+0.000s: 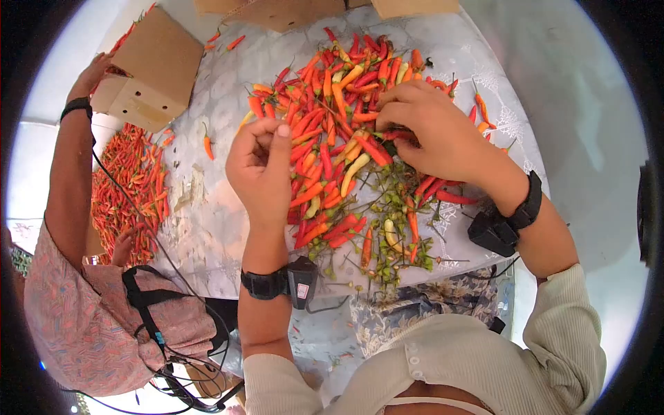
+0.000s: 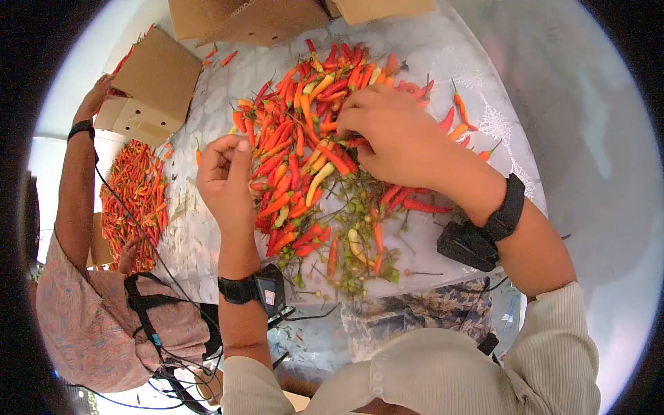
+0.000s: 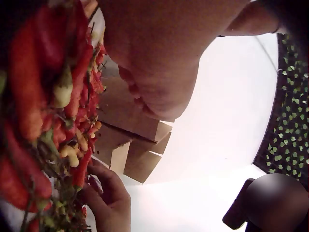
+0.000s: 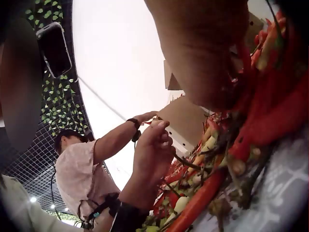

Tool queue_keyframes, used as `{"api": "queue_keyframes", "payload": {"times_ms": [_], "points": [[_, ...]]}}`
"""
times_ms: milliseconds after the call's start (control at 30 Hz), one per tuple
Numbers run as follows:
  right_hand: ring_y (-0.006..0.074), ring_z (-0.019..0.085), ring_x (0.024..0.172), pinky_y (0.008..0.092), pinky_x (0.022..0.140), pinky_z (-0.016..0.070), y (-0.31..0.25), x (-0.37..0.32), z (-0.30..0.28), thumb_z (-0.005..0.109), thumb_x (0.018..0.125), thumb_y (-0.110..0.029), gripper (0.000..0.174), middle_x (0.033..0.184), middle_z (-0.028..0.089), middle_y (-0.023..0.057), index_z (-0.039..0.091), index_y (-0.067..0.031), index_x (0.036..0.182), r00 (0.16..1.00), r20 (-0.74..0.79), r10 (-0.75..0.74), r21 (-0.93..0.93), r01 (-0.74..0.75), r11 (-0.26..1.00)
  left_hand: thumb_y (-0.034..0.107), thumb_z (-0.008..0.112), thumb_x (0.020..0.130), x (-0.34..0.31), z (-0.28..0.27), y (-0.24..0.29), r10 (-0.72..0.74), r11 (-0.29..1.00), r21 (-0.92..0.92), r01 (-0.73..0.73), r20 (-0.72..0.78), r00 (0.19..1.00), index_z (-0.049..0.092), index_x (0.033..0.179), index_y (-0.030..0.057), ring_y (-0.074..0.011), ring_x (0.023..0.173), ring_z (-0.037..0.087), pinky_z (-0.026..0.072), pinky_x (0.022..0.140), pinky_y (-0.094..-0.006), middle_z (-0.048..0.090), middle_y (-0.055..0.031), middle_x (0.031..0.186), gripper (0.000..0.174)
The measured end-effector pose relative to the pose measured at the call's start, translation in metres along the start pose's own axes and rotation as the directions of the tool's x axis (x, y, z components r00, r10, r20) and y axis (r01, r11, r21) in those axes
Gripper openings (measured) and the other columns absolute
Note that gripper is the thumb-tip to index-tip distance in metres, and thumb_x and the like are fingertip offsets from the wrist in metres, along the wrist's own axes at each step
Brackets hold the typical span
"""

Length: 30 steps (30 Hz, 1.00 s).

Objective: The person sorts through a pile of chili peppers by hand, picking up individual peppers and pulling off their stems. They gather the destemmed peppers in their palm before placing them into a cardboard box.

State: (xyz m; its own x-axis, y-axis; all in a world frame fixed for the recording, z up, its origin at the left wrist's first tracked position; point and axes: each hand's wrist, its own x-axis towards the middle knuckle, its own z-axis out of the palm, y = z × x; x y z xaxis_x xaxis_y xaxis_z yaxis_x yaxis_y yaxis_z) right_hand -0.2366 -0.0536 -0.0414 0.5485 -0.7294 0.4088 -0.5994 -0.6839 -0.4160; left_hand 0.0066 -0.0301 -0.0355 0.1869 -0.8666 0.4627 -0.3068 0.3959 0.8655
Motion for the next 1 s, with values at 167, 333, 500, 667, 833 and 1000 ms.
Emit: {"api": "queue_keyframes", "payload": {"times_ms": [167,333,500,667,833,1000], "points": [[0.0326,0.053,0.104,0.0398,0.089,0.0440,0.000,0.001,-0.001,0.058,0.068,0.006,0.032,0.106,0.059,0.0119,0.062,-0.0045,0.098,0.989,-0.123,0.077,-0.065,-0.085,0.994,0.006,0.065,0.087,0.004,-0.006,0.000,0.029,1.000,-0.006,-0.029,-0.059,0.998,0.062,0.092,0.0018,-0.0003,0.056,0.041,0.0305,0.050,-0.0171,0.052,0.0055,0.068,0.007],[0.0314,0.057,0.092,0.0417,0.081,0.0449,-0.023,0.001,0.002,0.061,0.068,0.000,0.023,0.087,0.062,0.0103,0.064,-0.0051,0.091,0.977,-0.196,-0.087,0.082,0.105,0.991,0.008,0.064,0.088,0.007,-0.010,0.000,-0.049,0.999,-0.015,0.048,-0.112,0.993,0.064,0.091,0.0022,0.0006,0.058,0.040,0.0310,0.053,-0.0159,0.050,0.0062,0.067,0.006],[0.0278,0.058,0.091,0.0415,0.083,0.0437,-0.033,0.001,0.006,0.065,0.071,-0.005,0.016,0.085,0.061,0.0078,0.066,-0.0068,0.086,0.964,-0.078,-0.255,0.053,0.260,0.964,0.015,0.070,0.082,0.011,-0.012,-0.020,0.035,0.967,0.252,-0.045,0.043,0.998,0.069,0.086,0.0057,-0.0102,0.060,0.050,0.0395,0.055,-0.0243,0.058,-0.0013,0.073,0.010],[0.0279,0.056,0.095,0.0405,0.088,0.0413,-0.030,-0.001,0.003,0.068,0.070,-0.006,0.013,0.089,0.062,0.0070,0.065,-0.0054,0.083,0.993,0.053,-0.107,-0.058,0.110,0.992,0.014,0.073,0.069,0.003,0.003,-0.028,0.182,0.790,0.472,-0.391,0.428,0.885,0.069,0.084,0.0063,-0.0278,0.069,0.058,0.0454,0.066,-0.0382,0.062,-0.0116,0.082,0.017],[0.0299,0.057,0.092,0.0406,0.084,0.0437,-0.024,-0.002,0.004,0.069,0.073,-0.009,0.015,0.091,0.062,0.0084,0.065,-0.0046,0.087,0.997,-0.059,-0.049,-0.015,0.048,0.999,0.006,0.070,0.080,0.001,0.002,-0.011,-0.033,0.935,0.345,-0.086,0.325,0.945,0.064,0.088,0.0013,-0.0128,0.076,0.059,0.0457,0.071,-0.0246,0.062,-0.0043,0.082,0.011],[0.0283,0.061,0.082,0.0383,0.071,0.0477,-0.045,0.001,0.010,0.069,0.080,-0.019,0.019,0.087,0.064,0.0110,0.064,-0.0032,0.090,0.973,-0.223,0.067,0.334,0.011,0.943,0.008,0.068,0.084,-0.004,0.006,0.002,-0.020,0.998,-0.055,0.039,0.322,0.947,0.064,0.090,-0.0004,-0.0119,0.078,0.060,0.0486,0.073,-0.0259,0.063,-0.0049,0.083,0.011]]}}
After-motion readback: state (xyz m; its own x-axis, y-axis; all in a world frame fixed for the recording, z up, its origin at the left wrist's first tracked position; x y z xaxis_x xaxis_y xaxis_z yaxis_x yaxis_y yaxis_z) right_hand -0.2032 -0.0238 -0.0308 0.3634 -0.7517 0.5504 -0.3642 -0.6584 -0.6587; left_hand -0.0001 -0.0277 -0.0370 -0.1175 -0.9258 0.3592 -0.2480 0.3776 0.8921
